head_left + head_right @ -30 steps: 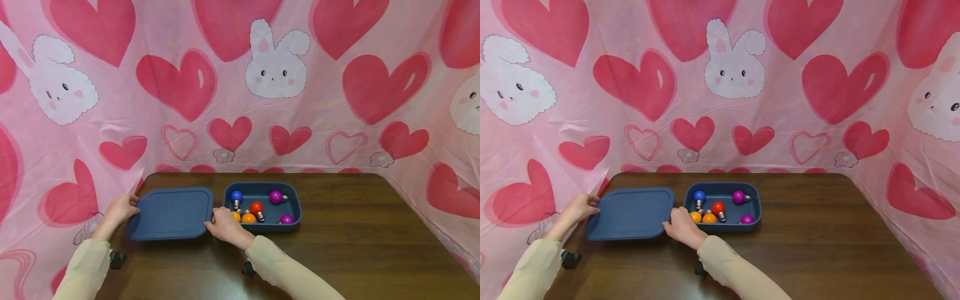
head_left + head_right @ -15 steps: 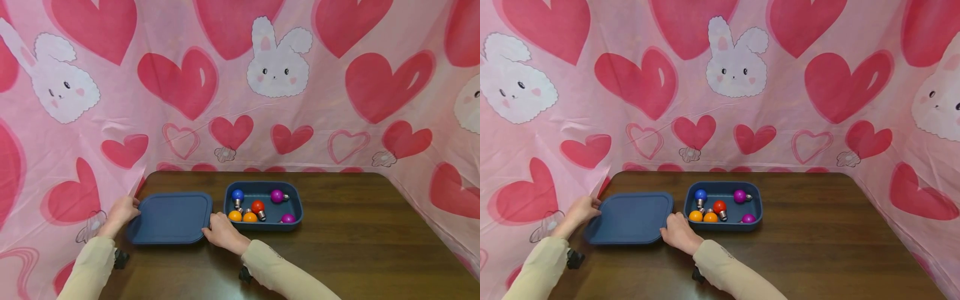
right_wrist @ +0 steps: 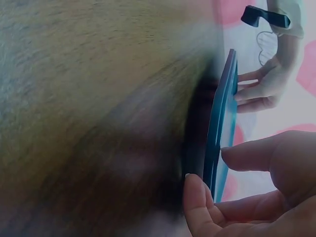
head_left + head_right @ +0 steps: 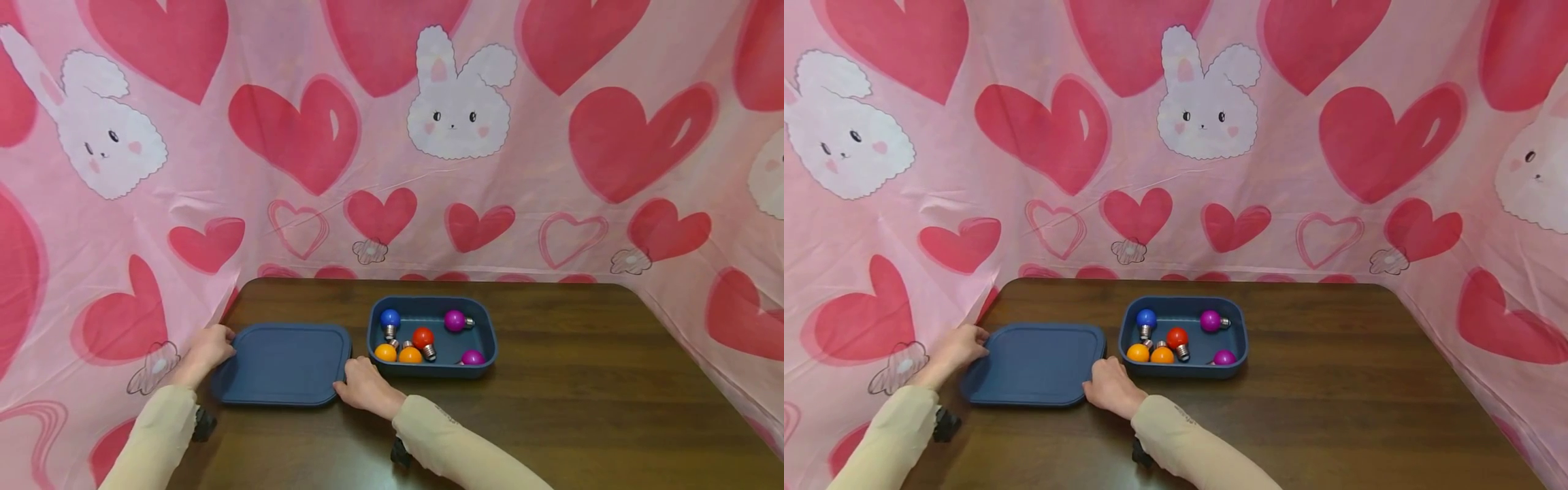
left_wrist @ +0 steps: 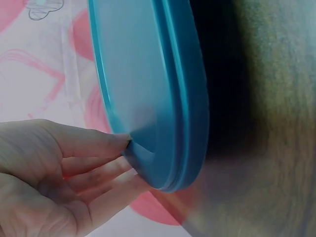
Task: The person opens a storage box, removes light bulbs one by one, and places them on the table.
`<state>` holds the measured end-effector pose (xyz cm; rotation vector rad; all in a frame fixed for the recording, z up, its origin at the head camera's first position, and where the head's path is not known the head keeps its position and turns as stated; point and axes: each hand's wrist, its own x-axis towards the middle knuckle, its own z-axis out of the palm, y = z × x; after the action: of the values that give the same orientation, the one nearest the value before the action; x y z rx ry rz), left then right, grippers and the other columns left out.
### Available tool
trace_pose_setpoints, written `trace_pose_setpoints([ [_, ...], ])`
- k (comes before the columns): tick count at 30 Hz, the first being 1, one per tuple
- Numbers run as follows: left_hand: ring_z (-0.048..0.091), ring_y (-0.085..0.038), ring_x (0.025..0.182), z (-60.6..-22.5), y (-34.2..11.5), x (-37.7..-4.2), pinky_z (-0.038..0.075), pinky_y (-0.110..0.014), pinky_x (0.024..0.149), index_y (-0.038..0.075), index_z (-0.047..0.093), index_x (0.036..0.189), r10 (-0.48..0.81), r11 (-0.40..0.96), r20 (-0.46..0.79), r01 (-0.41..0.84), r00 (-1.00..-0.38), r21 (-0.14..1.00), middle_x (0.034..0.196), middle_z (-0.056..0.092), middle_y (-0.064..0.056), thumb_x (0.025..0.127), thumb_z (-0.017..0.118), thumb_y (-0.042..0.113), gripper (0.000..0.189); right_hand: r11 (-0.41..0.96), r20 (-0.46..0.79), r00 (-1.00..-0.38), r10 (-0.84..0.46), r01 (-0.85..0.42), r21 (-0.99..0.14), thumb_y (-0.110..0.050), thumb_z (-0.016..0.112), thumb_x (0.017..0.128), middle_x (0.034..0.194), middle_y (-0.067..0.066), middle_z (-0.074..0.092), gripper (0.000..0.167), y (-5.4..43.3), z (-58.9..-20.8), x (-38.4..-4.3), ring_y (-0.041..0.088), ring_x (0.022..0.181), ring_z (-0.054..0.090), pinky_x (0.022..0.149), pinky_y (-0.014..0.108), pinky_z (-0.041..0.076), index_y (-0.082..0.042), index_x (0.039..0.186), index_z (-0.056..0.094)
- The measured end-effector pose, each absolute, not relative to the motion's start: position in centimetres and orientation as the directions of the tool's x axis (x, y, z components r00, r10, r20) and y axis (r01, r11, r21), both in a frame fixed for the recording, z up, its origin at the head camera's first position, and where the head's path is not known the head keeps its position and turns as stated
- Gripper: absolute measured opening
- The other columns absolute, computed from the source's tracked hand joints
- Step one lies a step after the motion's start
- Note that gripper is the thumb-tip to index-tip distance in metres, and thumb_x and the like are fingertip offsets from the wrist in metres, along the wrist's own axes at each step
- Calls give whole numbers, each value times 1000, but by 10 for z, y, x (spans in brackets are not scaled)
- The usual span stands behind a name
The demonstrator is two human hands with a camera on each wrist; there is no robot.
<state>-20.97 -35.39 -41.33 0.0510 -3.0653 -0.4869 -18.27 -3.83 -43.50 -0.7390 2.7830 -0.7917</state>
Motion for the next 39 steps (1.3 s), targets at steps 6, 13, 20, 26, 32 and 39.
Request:
trace_pose_setpoints([
  [6,60,-37,74,-415,-349,-208,54,-53,72,-16,67,95,-64,945,46,-45,-997,323,91,69,-33,73,61,-1,27,745,-79,-868,-491,-371,-554,-21,70,91,55,0,39,32,-39,-440,-186,14,46,45,42,19,35,0,67,65],
  [13,62,-39,76,-420,-348,-211,54,-58,76,-17,66,96,-88,941,23,-76,-996,329,94,68,-34,75,61,-2,26,774,-80,-869,-488,-389,-499,-24,72,89,60,3,46,35,-40,-440,-191,16,51,47,45,21,37,-1,65,65],
  [20,57,-33,70,-422,-346,-211,54,-51,69,-16,65,94,-109,934,-5,-104,-994,343,82,66,-27,78,60,-4,20,809,-199,-872,-447,-299,-506,-24,72,90,86,12,57,29,-46,-437,-193,22,71,50,58,26,44,5,93,71],
  [26,54,-30,65,-423,-343,-207,51,-44,62,-15,65,89,-113,933,15,-101,-993,345,73,63,-21,79,57,-5,16,817,-199,-875,-441,-300,-491,-23,73,90,79,10,57,28,-48,-437,-191,21,66,52,56,24,45,5,91,71],
  [32,46,-27,59,-431,-342,-205,40,-37,55,-3,57,66,-113,941,68,-85,-991,326,60,51,-11,77,56,-6,12,795,-154,-872,-464,-333,-507,-20,73,89,66,6,52,24,-47,-438,-188,18,57,51,50,22,44,3,82,71],
  [39,49,-29,59,-432,-340,-205,44,-43,56,-3,56,66,-119,947,75,-91,-990,308,62,56,-17,77,56,-5,12,792,-114,-873,-475,-367,-488,-21,73,89,65,6,53,26,-43,-433,-188,17,55,50,48,21,42,3,78,70],
])
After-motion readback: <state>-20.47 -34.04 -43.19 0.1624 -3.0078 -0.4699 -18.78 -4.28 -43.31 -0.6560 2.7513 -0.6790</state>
